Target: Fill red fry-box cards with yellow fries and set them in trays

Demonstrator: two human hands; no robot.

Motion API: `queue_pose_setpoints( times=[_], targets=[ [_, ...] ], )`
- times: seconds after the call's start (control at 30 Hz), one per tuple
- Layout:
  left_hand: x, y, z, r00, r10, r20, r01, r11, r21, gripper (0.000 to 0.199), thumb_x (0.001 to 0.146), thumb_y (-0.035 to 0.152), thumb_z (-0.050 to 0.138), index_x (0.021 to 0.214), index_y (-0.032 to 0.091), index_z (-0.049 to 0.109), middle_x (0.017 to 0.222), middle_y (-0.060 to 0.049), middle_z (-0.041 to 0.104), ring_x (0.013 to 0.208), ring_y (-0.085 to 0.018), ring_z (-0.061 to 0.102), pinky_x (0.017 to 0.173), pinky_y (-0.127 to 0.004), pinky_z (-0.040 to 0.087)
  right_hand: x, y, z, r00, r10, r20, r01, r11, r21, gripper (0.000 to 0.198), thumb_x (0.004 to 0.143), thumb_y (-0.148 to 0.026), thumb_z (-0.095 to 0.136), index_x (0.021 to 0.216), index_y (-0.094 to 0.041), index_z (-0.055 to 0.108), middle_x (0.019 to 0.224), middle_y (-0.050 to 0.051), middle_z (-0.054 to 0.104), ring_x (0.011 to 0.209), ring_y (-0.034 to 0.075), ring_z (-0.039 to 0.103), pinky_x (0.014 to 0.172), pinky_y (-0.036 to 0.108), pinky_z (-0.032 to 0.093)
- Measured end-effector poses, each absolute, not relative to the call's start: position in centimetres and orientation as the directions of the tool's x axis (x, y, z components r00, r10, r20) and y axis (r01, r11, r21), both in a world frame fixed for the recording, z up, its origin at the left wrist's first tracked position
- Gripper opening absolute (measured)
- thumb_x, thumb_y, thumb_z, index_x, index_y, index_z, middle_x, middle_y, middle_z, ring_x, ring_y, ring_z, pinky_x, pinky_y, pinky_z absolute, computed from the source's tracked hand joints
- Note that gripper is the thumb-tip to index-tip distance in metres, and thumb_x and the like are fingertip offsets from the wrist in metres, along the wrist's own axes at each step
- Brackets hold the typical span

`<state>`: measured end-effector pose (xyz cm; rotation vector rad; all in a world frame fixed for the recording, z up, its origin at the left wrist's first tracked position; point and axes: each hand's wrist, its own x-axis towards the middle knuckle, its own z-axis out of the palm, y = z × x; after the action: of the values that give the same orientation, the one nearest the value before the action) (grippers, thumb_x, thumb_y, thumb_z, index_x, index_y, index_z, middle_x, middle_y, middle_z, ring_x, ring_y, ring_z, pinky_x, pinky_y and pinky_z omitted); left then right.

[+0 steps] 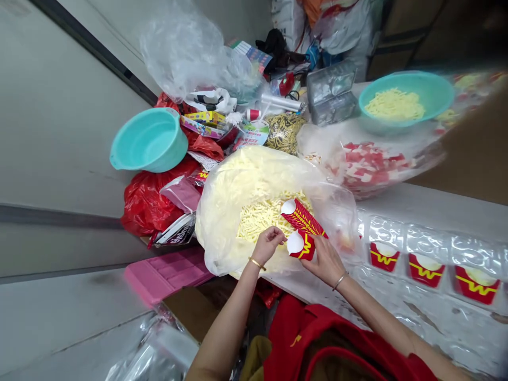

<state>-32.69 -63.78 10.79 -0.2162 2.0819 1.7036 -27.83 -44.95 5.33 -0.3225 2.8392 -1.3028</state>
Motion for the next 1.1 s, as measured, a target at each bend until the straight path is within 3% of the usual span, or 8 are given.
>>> queue_pose_setpoints(
  times=[0.2,0.37,0.47,0.53,0.6,0.7,0.87,1.1],
  targets=[
    [-32.8,-63.2,7.9,-0.84,0.21,-0.501,-0.452,0.241,0.859,0.035,0.077,0.047,0.059,0.09,0.015,0.056,0.066,0.002,0.055,0.055,-0.009,0.049,0.053,-0.021,0.04,-27.1,-45.2,4.0,-0.977,-0.205,-0.064,-0.101,0.702,-0.705,0.068,0.073,-0.045,0.061,0.129,-0.013,0.041,0.113,0.017,0.06,0.102,0.032,0.057,0.085,0.048,0.048],
    [-30.5,-61.8,6.4,-0.865,0.265,-0.427,-0.35,0.291,0.89,0.03,0.08,0.043,0.056,0.074,0.013,0.056,0.068,0.0,0.055,0.061,-0.01,0.049,0.057,-0.021,0.04,-26.7,-45.3,4.0,-0.961,-0.271,0.053,-0.213,0.605,-0.767,0.076,0.076,-0.048,0.061,0.137,-0.016,0.029,0.129,0.017,0.05,0.116,0.032,0.05,0.095,0.049,0.043],
    [-31.4,-63.4,6.8,-0.849,0.281,-0.447,-0.283,0.472,0.835,0.029,0.088,0.039,0.043,0.08,0.014,0.057,0.07,-0.002,0.058,0.063,-0.012,0.053,0.061,-0.023,0.043,-26.2,-45.3,3.3,-0.97,-0.243,0.029,-0.164,0.558,-0.814,0.074,0.079,-0.048,0.059,0.137,-0.015,0.027,0.128,0.019,0.049,0.117,0.031,0.05,0.097,0.049,0.043],
    [-32.7,-65.7,7.5,-0.881,0.165,-0.444,-0.19,0.735,0.651,0.023,0.09,0.029,0.04,0.092,0.016,0.058,0.086,-0.006,0.062,0.077,-0.015,0.058,0.071,-0.026,0.045,-25.8,-45.3,2.7,-0.978,-0.21,-0.016,-0.107,0.56,-0.822,0.076,0.078,-0.049,0.06,0.136,-0.013,0.028,0.129,0.02,0.048,0.119,0.031,0.048,0.099,0.049,0.042],
    [-33.7,-68.2,8.0,-0.891,0.021,-0.454,-0.149,0.931,0.334,0.022,0.084,0.019,0.047,0.104,0.017,0.056,0.105,-0.01,0.059,0.093,-0.019,0.058,0.08,-0.03,0.045,-25.4,-45.2,2.1,-0.976,-0.207,-0.075,-0.055,0.559,-0.827,0.077,0.077,-0.05,0.061,0.135,-0.011,0.03,0.129,0.021,0.047,0.121,0.031,0.047,0.1,0.049,0.04],
    [-34.1,-70.5,7.9,-0.829,-0.07,-0.556,-0.14,0.986,0.085,0.034,0.071,0.015,0.06,0.104,0.017,0.055,0.111,-0.013,0.056,0.099,-0.025,0.058,0.083,-0.034,0.045,-24.6,-45.2,1.5,-0.901,-0.366,-0.232,0.001,0.533,-0.846,0.079,0.071,-0.051,0.066,0.133,-0.012,0.037,0.13,0.021,0.049,0.12,0.032,0.049,0.1,0.049,0.04],
    [-33.4,-70.2,6.3,-0.805,-0.063,-0.589,-0.189,0.97,0.155,0.029,0.066,0.011,0.062,0.093,0.015,0.056,0.101,-0.013,0.059,0.096,-0.027,0.058,0.083,-0.036,0.044,-23.5,-45.2,2.2,-0.736,-0.566,-0.371,0.047,0.504,-0.863,0.086,0.06,-0.052,0.073,0.131,-0.014,0.044,0.131,0.018,0.053,0.118,0.034,0.052,0.1,0.051,0.04],
    [-35.3,-71.8,6.1,-0.856,-0.042,-0.516,-0.337,0.802,0.494,0.006,0.072,0.021,0.057,0.069,0.016,0.056,0.066,-0.002,0.054,0.071,-0.017,0.056,0.067,-0.026,0.042,-24.8,-45.0,2.9,-0.928,-0.294,-0.228,0.052,0.506,-0.861,0.087,0.07,-0.055,0.065,0.139,-0.015,0.029,0.134,0.019,0.047,0.123,0.031,0.047,0.102,0.049,0.039]
  ],
)
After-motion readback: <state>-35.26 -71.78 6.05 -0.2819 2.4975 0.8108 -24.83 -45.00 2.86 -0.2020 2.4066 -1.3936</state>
